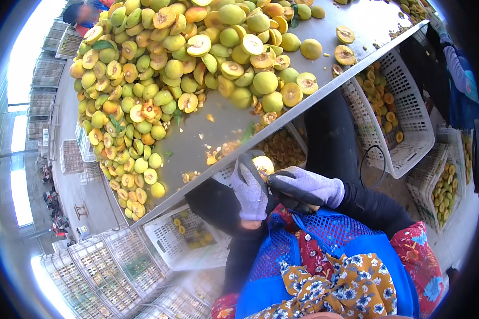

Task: Removing pits from peaches using a handheld pitting tool at a processing table.

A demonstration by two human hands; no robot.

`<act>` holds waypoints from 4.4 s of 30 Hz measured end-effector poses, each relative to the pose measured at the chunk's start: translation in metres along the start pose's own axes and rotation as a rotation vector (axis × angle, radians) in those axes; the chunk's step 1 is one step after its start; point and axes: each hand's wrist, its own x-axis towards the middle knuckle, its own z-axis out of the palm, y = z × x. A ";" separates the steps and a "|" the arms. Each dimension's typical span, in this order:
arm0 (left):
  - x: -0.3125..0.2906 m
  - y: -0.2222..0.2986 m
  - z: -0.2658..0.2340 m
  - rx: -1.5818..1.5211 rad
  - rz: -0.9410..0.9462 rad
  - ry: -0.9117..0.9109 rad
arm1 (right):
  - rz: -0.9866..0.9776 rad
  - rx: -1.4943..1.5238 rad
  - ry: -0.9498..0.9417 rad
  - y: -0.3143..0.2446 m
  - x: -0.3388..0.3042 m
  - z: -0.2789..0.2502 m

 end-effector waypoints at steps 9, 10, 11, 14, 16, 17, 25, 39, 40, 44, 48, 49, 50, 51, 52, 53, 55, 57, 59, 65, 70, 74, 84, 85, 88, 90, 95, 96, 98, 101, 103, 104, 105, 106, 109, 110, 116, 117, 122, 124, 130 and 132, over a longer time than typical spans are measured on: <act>0.007 -0.033 -0.020 -0.394 -0.124 -0.180 | 0.141 0.835 -0.295 0.000 -0.010 0.016; 0.007 -0.049 -0.038 -0.153 -0.050 -0.094 | 0.021 0.670 -0.306 -0.003 -0.012 0.019; 0.002 -0.012 -0.054 0.615 0.557 -0.068 | 0.122 0.548 -0.214 -0.009 -0.011 0.014; -0.008 -0.034 -0.161 0.435 -0.333 0.235 | -0.418 -0.355 -0.103 0.046 0.020 -0.009; -0.016 -0.005 -0.197 1.308 -0.233 0.127 | 0.201 0.016 -0.114 0.042 0.024 -0.012; -0.013 -0.004 -0.209 1.478 -0.332 0.241 | -0.050 -0.233 -0.141 0.060 0.029 -0.018; 0.223 0.015 -0.100 1.043 0.065 0.127 | -0.182 -0.538 -0.088 0.061 0.029 -0.017; 0.111 0.015 -0.061 -0.363 -0.192 -0.482 | -0.505 -0.837 0.334 0.005 0.016 -0.007; 0.094 0.022 -0.062 -0.622 -0.437 -0.490 | -0.420 -0.804 0.368 -0.001 0.017 -0.001; 0.055 -0.004 -0.061 -0.094 0.062 -0.476 | -0.469 -1.046 0.418 -0.006 0.023 0.012; 0.026 0.008 -0.035 -0.725 -0.380 -0.259 | -0.413 -0.991 0.436 0.001 0.020 0.020; 0.020 0.012 -0.033 -0.528 -0.235 -0.339 | -0.409 -0.987 0.437 0.004 0.020 0.021; 0.017 0.006 -0.032 -0.528 -0.238 -0.339 | -0.343 -0.942 0.466 0.008 0.020 0.022; 0.015 -0.002 -0.032 -0.519 -0.223 -0.307 | -0.279 -0.896 0.494 0.011 0.021 0.022; 0.013 -0.006 -0.033 -0.510 -0.206 -0.274 | -0.278 -0.894 0.493 0.012 0.021 0.023; 0.011 -0.007 -0.034 -0.510 -0.210 -0.276 | -0.277 -0.883 0.481 0.014 0.021 0.021; 0.008 -0.006 -0.035 0.168 0.302 -0.337 | -0.275 -0.870 0.471 0.017 0.020 0.021; 0.006 -0.010 -0.032 0.354 0.469 -0.250 | -0.392 -0.964 0.424 0.020 0.019 0.021; 0.001 -0.005 -0.023 0.538 0.633 -0.161 | -0.546 -0.984 0.401 0.031 0.022 0.017; -0.014 0.008 0.000 -0.264 0.101 0.019 | 0.004 -0.143 0.214 0.009 0.013 0.019; -0.015 0.001 -0.006 0.058 0.055 -0.042 | -0.161 -0.308 0.269 0.016 0.014 0.017; -0.019 -0.001 0.002 -0.264 0.020 -0.046 | 0.071 0.571 -0.048 0.008 0.004 0.013; -0.015 -0.013 -0.009 -0.598 -0.184 -0.305 | 0.366 1.480 -0.588 0.039 0.014 0.001; -0.015 -0.015 -0.009 -0.600 -0.181 -0.299 | 0.353 1.461 -0.606 0.041 0.016 0.001; -0.018 -0.019 -0.010 -0.652 -0.214 -0.268 | 0.333 1.434 -0.644 0.048 0.020 0.000; -0.020 -0.015 -0.009 -0.705 -0.257 -0.204 | 0.333 1.424 -0.668 0.052 0.023 0.000; -0.016 -0.008 -0.011 -0.699 -0.381 -0.097 | 0.246 0.754 -0.155 0.025 0.020 0.012; -0.016 -0.007 -0.012 -0.779 -0.492 -0.026 | 0.251 0.752 -0.162 0.024 0.021 0.012; -0.020 -0.054 -0.026 -0.854 -0.524 -0.197 | 0.128 0.738 -0.357 0.022 0.024 0.011; -0.023 -0.046 -0.041 0.098 0.049 -0.115 | 0.182 0.928 -0.358 0.012 0.025 0.005; -0.024 -0.045 -0.079 0.775 0.345 0.075 | 0.212 0.926 -0.420 0.029 0.026 -0.020; -0.026 -0.062 -0.108 0.865 0.282 0.214 | 0.223 0.916 -0.430 0.023 0.028 -0.019; -0.022 -0.052 -0.133 0.685 0.060 0.299 | 0.211 0.621 -0.199 0.016 0.025 -0.014; -0.020 -0.040 -0.154 0.500 -0.155 0.389 | 0.195 0.316 0.019 0.012 0.023 -0.012; -0.011 -0.016 -0.173 1.649 0.118 0.610 | 0.115 0.253 -0.077 0.044 0.035 -0.027; 0.007 0.003 -0.163 1.418 0.131 0.473 | 0.114 0.186 -0.115 0.049 0.039 -0.032; 0.128 0.038 -0.016 1.200 0.428 -0.231 | 0.292 0.608 -0.066 0.038 0.035 -0.021; 0.147 0.031 0.002 1.258 0.454 -0.350 | 0.266 0.405 -0.060 0.042 0.035 -0.026; 0.180 0.022 0.009 1.287 0.286 -0.477 | 0.100 0.053 0.119 0.020 0.008 -0.020; 0.170 0.012 -0.010 1.069 0.260 -0.401 | 0.076 0.094 0.118 0.027 0.009 -0.023; 0.101 -0.005 -0.090 -0.481 -0.225 -0.586 | 0.127 0.730 -0.154 0.037 0.013 -0.035; 0.068 -0.007 -0.085 -0.553 -0.298 -0.484 | 0.094 0.721 -0.136 0.028 0.014 -0.024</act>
